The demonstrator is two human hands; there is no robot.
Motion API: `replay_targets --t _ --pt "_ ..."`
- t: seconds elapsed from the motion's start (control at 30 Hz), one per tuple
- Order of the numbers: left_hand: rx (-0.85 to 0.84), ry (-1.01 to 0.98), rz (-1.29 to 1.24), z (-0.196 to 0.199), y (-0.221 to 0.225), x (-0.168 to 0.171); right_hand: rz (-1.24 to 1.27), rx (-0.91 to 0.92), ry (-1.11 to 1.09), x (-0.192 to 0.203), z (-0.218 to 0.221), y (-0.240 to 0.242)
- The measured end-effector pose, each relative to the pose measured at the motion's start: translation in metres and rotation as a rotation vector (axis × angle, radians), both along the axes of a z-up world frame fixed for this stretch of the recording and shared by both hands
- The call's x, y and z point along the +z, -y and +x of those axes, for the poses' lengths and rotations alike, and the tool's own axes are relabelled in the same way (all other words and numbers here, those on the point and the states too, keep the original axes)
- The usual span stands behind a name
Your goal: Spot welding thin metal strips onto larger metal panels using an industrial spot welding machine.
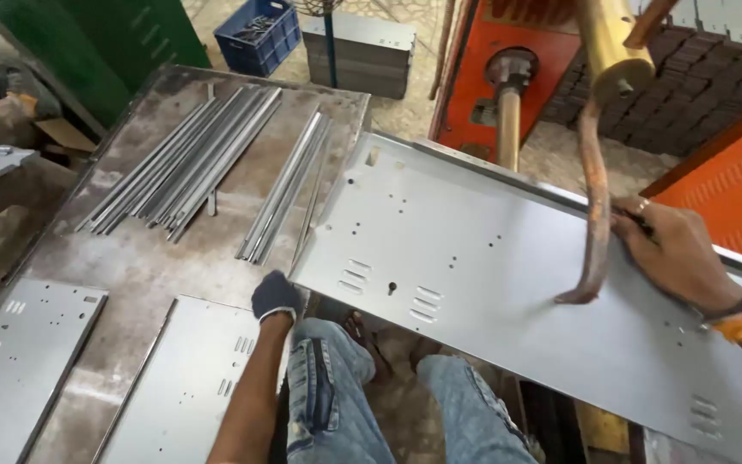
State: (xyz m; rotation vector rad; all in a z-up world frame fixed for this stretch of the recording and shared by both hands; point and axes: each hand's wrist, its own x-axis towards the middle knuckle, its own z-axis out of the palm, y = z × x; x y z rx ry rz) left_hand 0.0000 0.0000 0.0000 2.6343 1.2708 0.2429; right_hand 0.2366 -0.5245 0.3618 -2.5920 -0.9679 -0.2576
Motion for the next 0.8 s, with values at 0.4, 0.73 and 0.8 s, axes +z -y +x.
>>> replay_targets --t 0.4,0.73,0.8 --pt "0.32 1.036 -1.914 -0.188 0.073 0.009 -0.064 0.025 -0.074 -0.006 0.028 -0.004" --pt "0.045 0.771 -0.444 -0.289 0.032 0.204 -0.03 0.232 -0.173 0.015 0.04 -0.015" --pt "-0.039 0.709 -0.345 -0.298 0.028 0.238 -0.004 0.278 -0.227 0.01 0.059 -0.015"
